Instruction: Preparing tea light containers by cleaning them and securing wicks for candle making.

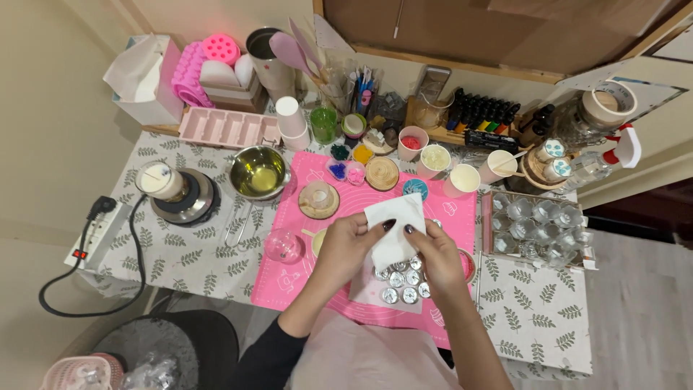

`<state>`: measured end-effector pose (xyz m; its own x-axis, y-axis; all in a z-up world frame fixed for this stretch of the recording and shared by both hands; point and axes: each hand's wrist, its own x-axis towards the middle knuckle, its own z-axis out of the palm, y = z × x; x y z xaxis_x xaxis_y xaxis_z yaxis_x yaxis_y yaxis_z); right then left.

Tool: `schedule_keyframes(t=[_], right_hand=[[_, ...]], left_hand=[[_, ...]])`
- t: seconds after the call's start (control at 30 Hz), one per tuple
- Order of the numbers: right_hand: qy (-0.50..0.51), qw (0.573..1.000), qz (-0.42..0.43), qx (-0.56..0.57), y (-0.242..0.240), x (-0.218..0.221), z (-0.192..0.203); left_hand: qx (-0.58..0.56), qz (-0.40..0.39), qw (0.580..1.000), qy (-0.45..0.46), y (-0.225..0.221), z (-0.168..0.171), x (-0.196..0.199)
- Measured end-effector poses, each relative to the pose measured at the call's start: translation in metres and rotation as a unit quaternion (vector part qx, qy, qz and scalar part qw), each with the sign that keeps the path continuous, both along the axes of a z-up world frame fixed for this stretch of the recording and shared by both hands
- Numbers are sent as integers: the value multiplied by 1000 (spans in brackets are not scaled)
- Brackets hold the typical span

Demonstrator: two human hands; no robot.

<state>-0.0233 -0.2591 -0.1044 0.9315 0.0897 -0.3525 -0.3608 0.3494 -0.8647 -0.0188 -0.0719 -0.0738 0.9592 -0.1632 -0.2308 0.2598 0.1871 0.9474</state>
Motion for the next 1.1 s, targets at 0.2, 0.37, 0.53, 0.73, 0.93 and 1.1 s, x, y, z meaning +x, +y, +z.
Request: schedule_keyframes(t=[0.2,0.37,0.53,0.73,0.93,1.1], right_hand=[[4,999,-17,-50,2,5,11],[-15,998,8,-65,-6,-1,3],[18,976,-117,-182,-82,-19,-39],[84,930,-198,-299,-257,-81,-191],[19,690,-180,-701,-290,-95,-243],[-101,671,-198,-708,-209,-72,-216]], left_hand=[[96,49,994,-1,2,-14,3],[62,16,998,14,2,-14,3],[66,9,998,-21,-4,-24,6],[121,98,987,-28,21,-16,5],[226,177,956,-57,37,4,-16],[214,283,924,-145,41,-10,-42]])
